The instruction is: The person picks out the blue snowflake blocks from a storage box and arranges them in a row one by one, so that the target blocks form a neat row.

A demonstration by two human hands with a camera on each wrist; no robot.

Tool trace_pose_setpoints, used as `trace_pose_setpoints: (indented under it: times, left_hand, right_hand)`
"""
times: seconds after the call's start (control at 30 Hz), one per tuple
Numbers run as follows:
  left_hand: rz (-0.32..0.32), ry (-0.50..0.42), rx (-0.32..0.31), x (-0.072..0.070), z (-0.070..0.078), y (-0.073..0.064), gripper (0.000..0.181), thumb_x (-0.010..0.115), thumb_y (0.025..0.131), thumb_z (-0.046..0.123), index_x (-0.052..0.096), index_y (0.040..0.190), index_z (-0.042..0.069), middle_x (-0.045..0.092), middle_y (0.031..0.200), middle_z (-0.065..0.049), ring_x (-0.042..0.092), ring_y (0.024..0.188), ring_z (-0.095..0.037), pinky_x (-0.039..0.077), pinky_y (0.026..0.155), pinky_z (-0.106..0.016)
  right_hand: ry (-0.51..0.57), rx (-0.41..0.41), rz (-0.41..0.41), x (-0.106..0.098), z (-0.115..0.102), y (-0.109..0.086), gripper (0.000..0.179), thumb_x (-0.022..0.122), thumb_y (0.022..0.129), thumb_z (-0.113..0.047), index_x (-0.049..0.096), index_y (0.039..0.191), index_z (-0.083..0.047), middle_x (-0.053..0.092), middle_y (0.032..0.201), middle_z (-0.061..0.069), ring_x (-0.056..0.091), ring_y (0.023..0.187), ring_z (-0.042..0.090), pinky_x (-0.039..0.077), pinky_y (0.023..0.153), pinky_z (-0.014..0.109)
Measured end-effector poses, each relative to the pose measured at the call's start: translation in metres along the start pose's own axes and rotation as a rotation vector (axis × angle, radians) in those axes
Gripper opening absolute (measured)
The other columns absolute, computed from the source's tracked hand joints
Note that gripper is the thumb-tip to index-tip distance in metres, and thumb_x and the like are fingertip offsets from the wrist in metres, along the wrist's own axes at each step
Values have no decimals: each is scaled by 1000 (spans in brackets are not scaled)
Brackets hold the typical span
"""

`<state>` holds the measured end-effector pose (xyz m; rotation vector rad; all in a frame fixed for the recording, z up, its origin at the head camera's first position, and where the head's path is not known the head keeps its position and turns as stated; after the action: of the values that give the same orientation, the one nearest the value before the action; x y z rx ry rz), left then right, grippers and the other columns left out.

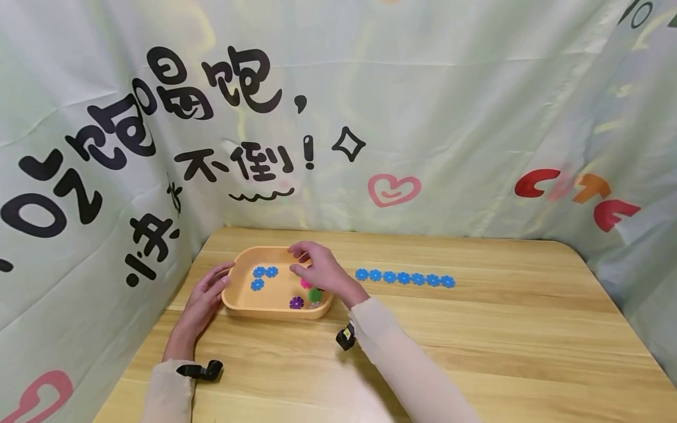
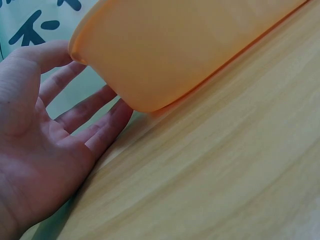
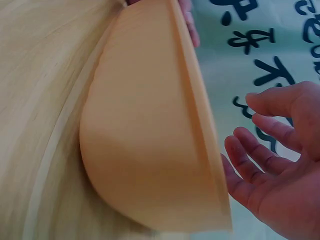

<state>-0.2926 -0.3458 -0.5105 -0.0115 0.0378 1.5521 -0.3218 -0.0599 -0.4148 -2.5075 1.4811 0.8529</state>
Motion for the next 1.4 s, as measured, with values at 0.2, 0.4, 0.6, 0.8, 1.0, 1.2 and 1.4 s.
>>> trace_pose_setpoints:
  times: [0.2, 0.4, 0.6, 0.8, 1.0, 1.2, 1.4]
  left_hand:
    - [9, 7, -10, -1, -2, -1, 51, 56, 108, 25, 42, 152, 5, 42, 148, -10, 55, 123, -11, 52, 96, -22]
    - [18, 2, -11, -1, -2, -1, 49, 57, 107, 25, 45, 151, 7, 41, 149, -11, 54, 124, -13, 52, 95, -22]
    - [2, -22, 4, 0, -2, -1, 49, 56, 108, 21, 44, 151, 4, 43, 147, -11, 56, 123, -13, 53, 96, -24]
    - [5, -29, 7, 0, -2, 1, 48, 58, 107, 21, 45, 150, 4, 44, 145, -9, 57, 122, -13, 53, 96, -24]
    - [5, -20, 9, 0, -2, 1, 48, 56, 108, 21, 43, 151, 3, 42, 148, -13, 56, 123, -14, 53, 95, -24]
    - [15, -13, -1, 0, -2, 0, 50, 57, 107, 22, 43, 151, 3, 41, 148, -13, 56, 122, -13, 52, 96, -23]
    - [11, -5, -4, 1, -2, 1, 51, 57, 107, 24, 42, 152, 4, 38, 151, -18, 56, 122, -12, 52, 96, -22]
  right_hand:
    - [-74, 28, -71, 20, 0, 19, 38, 70, 98, -11, 63, 134, -2, 64, 127, 16, 61, 116, 29, 51, 96, 32]
    - [-76, 87, -137, 40, 8, 31, 42, 69, 97, -10, 61, 138, -2, 63, 130, 16, 61, 116, 29, 53, 86, 28]
    - [-107, 89, -164, 56, 12, 41, 42, 70, 95, -6, 62, 136, -2, 63, 131, 15, 59, 122, 29, 53, 91, 29]
    - [-130, 104, -162, 66, 17, 47, 43, 71, 93, -3, 63, 135, -1, 64, 130, 15, 62, 111, 24, 53, 92, 29]
    - [-160, 94, -178, 74, 20, 49, 40, 68, 91, 2, 65, 131, 1, 67, 126, 14, 62, 104, 19, 52, 90, 25]
    - [-226, 79, -180, 79, 24, 49, 37, 72, 89, 3, 69, 125, 2, 70, 121, 12, 64, 104, 18, 52, 90, 22]
    - [-354, 75, -168, 84, 30, 51, 31, 82, 89, -15, 74, 117, -3, 70, 108, 5, 58, 89, 12, 50, 85, 22]
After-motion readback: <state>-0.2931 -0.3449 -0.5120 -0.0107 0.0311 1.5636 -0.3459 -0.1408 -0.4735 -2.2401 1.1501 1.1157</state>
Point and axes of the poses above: each hand's wrist, its own y-axis towards the middle knuckle, its own x-axis out of the palm, z = x × y, the point moved 7 cm from there along y, towards the middle knuckle
